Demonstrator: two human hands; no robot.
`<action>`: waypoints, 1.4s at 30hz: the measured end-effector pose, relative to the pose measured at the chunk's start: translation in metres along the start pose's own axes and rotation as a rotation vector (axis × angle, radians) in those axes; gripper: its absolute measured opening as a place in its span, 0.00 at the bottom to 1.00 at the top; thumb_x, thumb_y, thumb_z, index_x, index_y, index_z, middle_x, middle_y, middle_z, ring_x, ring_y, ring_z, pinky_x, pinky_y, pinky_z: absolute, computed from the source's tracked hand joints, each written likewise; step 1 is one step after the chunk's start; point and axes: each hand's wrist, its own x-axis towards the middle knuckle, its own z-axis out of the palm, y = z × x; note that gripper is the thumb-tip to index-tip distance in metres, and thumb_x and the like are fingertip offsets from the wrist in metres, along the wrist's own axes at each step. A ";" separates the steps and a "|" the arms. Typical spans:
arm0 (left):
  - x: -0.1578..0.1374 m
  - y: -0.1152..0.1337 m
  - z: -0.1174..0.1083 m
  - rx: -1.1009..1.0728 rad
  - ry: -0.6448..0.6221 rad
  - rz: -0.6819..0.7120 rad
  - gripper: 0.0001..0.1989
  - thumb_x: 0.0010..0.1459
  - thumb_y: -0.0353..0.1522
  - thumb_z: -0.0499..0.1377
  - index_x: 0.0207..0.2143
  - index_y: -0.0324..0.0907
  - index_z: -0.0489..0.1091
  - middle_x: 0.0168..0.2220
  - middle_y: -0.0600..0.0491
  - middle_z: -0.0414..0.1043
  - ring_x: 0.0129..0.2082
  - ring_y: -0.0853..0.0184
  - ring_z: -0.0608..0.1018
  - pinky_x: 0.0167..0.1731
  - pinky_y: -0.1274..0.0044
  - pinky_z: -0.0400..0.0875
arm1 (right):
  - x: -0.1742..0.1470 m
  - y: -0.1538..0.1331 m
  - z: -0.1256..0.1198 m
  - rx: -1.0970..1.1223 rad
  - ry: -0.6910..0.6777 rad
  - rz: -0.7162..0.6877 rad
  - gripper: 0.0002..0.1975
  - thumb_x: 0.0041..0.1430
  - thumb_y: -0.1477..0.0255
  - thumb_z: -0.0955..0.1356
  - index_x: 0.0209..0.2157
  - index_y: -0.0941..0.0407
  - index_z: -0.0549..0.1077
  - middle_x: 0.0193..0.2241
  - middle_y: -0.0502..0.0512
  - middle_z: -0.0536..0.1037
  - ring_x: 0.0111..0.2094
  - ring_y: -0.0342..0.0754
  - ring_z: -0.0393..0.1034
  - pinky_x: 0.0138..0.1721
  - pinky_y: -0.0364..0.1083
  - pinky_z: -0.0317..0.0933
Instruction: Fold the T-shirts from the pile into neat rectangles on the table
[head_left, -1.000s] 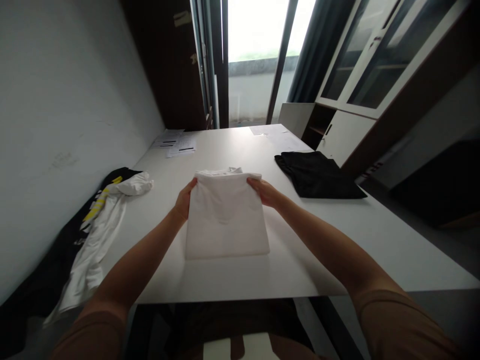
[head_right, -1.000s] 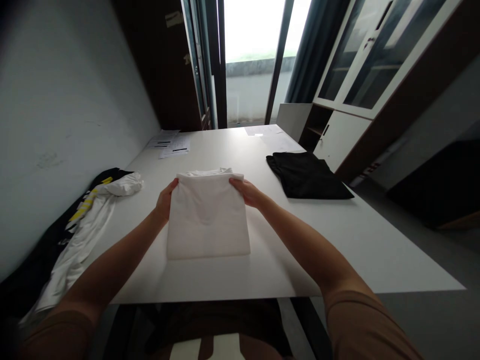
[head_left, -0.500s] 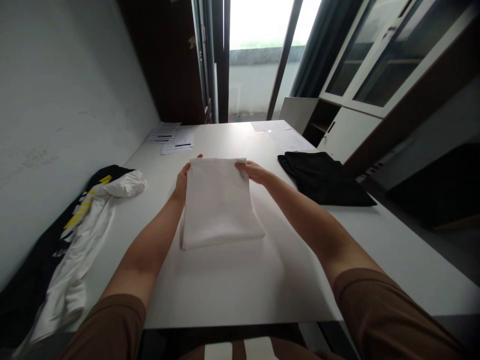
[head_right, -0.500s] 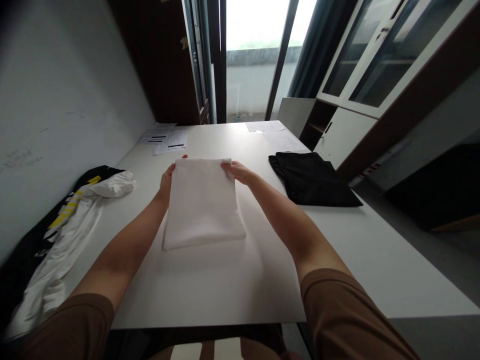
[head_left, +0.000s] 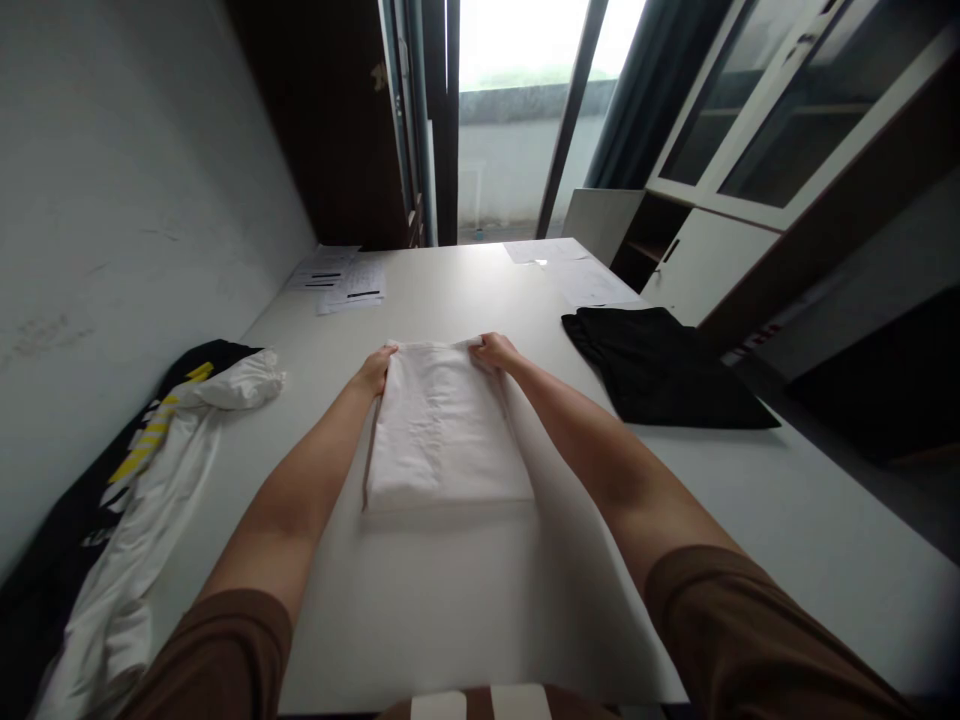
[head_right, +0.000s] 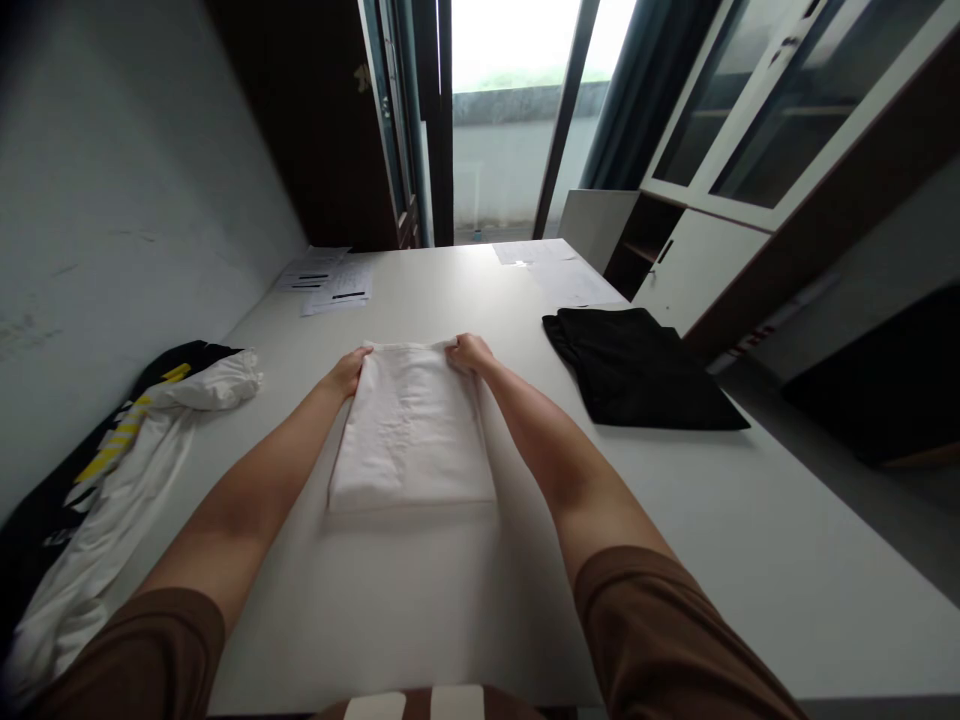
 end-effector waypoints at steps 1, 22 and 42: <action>0.001 -0.001 -0.002 0.046 0.034 0.013 0.20 0.57 0.32 0.63 0.51 0.34 0.69 0.32 0.47 0.79 0.34 0.60 0.82 0.43 0.68 0.77 | 0.000 0.002 0.003 -0.025 0.013 -0.007 0.16 0.62 0.62 0.69 0.42 0.59 0.81 0.42 0.60 0.82 0.42 0.50 0.73 0.36 0.41 0.60; -0.045 -0.007 -0.028 0.952 0.355 0.318 0.24 0.54 0.30 0.66 0.54 0.48 0.72 0.35 0.50 0.78 0.45 0.54 0.78 0.49 0.72 0.65 | -0.025 -0.013 0.014 -0.050 0.155 0.095 0.20 0.71 0.58 0.61 0.47 0.55 0.78 0.48 0.65 0.80 0.46 0.54 0.74 0.41 0.45 0.60; -0.275 -0.026 -0.059 0.902 -0.252 0.159 0.21 0.57 0.42 0.63 0.51 0.45 0.78 0.25 0.57 0.63 0.25 0.67 0.65 0.28 0.77 0.58 | -0.152 0.022 0.020 0.136 0.206 -0.209 0.11 0.64 0.71 0.66 0.45 0.54 0.79 0.42 0.56 0.80 0.38 0.47 0.71 0.43 0.43 0.59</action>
